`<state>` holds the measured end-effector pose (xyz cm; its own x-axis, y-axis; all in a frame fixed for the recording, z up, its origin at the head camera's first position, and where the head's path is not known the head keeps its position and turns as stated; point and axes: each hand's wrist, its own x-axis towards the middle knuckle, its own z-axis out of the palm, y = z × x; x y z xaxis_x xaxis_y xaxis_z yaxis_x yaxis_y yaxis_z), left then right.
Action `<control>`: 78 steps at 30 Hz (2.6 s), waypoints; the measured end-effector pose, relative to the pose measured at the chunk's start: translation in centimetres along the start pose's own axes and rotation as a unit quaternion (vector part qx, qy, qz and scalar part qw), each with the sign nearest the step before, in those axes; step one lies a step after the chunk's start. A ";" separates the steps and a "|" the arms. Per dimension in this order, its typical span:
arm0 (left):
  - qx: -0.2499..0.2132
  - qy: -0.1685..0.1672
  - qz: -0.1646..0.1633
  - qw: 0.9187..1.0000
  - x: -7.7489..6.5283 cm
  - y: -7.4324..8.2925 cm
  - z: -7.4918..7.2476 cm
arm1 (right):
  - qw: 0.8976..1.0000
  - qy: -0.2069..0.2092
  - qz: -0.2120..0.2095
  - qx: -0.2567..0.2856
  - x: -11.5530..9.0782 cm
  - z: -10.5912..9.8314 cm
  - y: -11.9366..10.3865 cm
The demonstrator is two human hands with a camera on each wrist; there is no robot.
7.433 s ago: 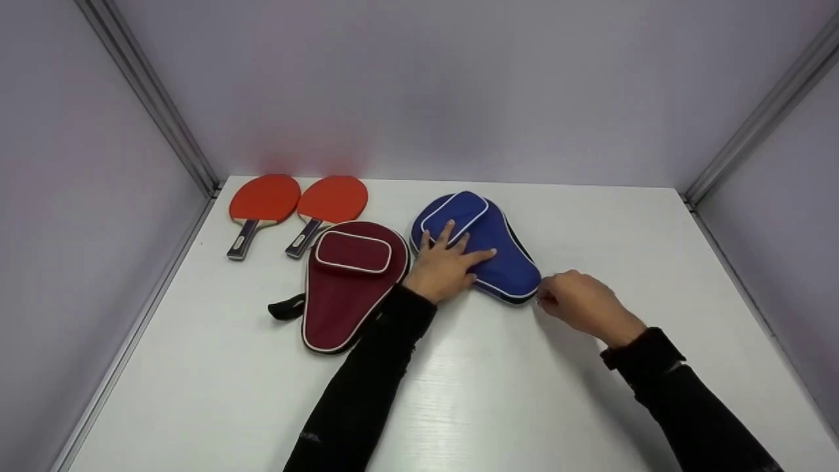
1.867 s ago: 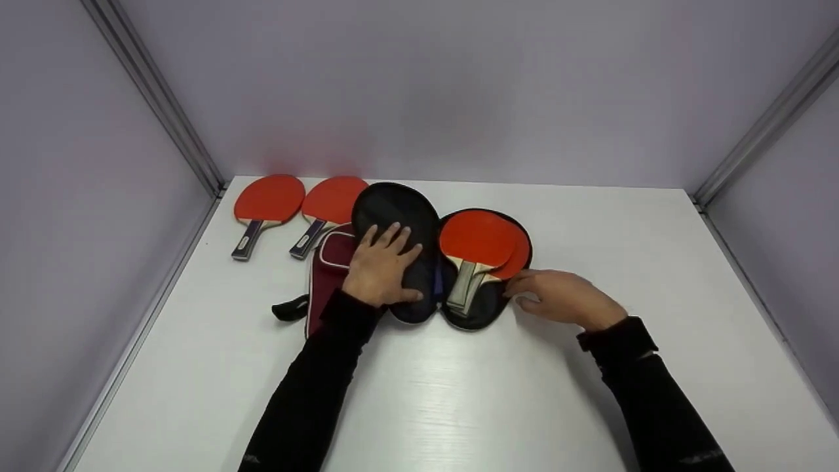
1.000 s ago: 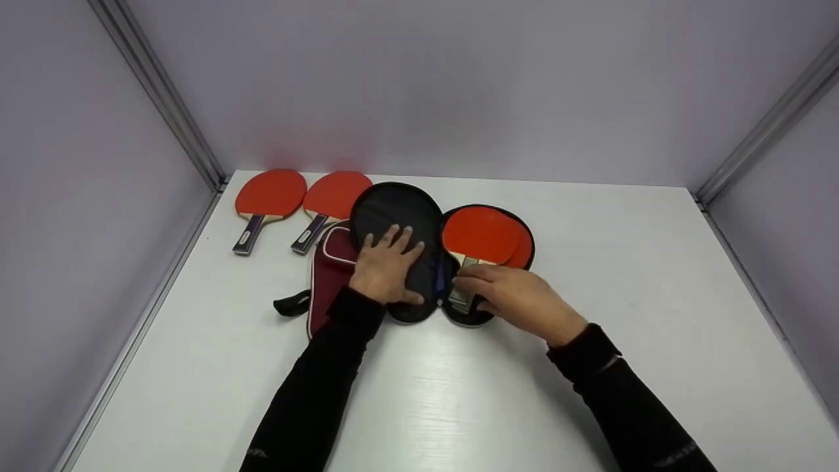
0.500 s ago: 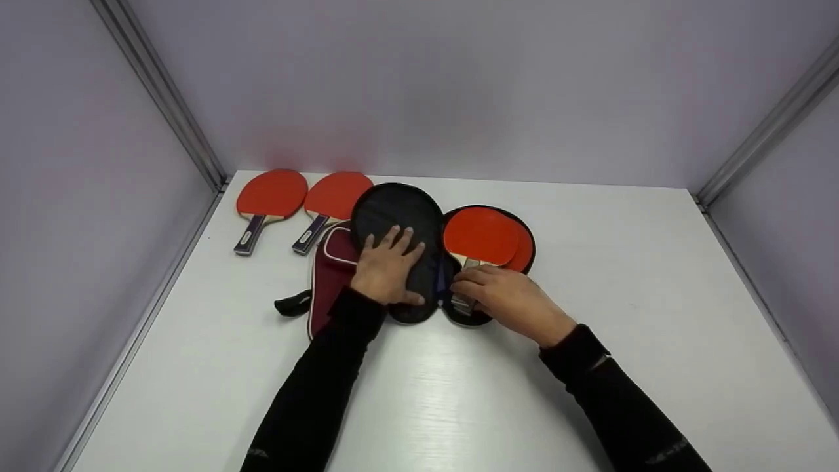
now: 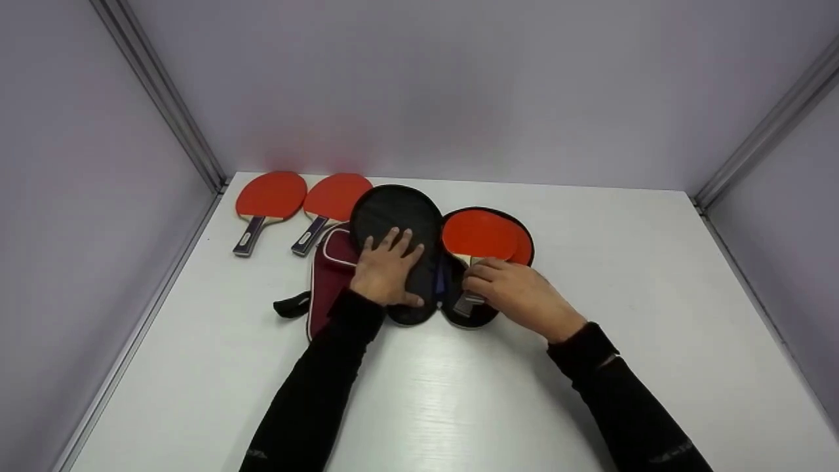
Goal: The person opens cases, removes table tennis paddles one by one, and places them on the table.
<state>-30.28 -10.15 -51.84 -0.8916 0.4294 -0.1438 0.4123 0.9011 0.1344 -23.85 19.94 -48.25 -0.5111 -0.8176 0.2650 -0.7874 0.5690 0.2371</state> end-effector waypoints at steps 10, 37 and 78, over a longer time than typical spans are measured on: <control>0.011 0.012 0.003 1.000 0.1 -0.3 0.4 | 0.998 0.048 0.042 0.014 -1.1 -1.6 1.4; 0.009 0.020 0.008 1.000 0.0 -0.2 0.4 | 0.958 0.209 0.193 0.030 -3.5 -4.2 5.3; 0.018 0.021 0.008 1.000 0.2 -0.2 0.7 | 0.859 0.242 0.441 0.097 -14.7 -5.3 14.7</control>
<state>-30.42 -10.24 -52.54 -0.8915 0.4416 -0.1012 0.4325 0.8961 0.1002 -26.06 40.80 -43.70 -0.7726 0.0816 0.6297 -0.2350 0.8845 -0.4029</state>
